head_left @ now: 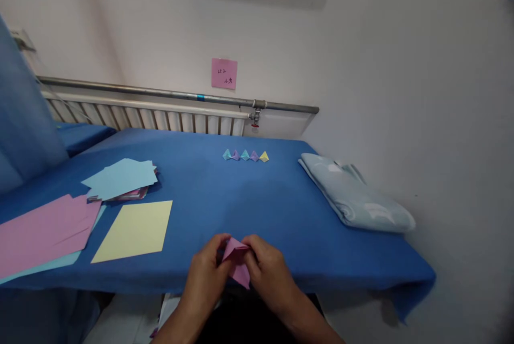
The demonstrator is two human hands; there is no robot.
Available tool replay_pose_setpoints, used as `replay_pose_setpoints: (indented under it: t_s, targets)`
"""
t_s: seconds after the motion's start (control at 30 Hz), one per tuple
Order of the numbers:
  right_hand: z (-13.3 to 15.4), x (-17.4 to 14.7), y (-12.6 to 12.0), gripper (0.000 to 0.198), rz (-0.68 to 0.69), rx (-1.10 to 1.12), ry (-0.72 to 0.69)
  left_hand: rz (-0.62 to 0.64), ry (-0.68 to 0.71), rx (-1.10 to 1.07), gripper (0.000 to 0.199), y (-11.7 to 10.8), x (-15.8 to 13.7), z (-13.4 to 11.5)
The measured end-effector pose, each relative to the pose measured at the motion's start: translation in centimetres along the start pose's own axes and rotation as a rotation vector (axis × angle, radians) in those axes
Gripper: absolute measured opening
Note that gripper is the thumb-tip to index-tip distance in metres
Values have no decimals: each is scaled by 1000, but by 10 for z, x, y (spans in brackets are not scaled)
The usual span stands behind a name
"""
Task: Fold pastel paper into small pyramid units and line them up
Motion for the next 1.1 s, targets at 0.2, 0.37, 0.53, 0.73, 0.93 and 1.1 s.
replay_pose_setpoints:
  t_s: [0.2,0.37,0.53,0.73,0.93,1.1]
  targets:
    - [2,-2,-1,39,16,51,-104,21,2,-22,36,-4,-2,-6]
    - [6,-5,3,40,73,126,-197,18,4,-25,36,-9,-2,-1]
    - [0,-3,2,32,-11,393,-142,60,8,-180,29,-5,-1,7]
    - [-16,-7,15,24,-17,681,175,110,-14,-286,28,-4,-6,-3]
    - [-25,-12,29,22,46,861,422,149,-103,-369,25,-7,-11,-2]
    - [-19,-12,20,22,-13,828,378,265,-153,-627,36,-8,-18,0]
Point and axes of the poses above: each hand's wrist, its own x-axis towards the middle knuckle, its own y-axis out of the palm, z = x × y, the point moved 7 cm from there along x, towards the middle knuckle, and after that the axes turned 5 degrees about z, right-handed, at the moved point
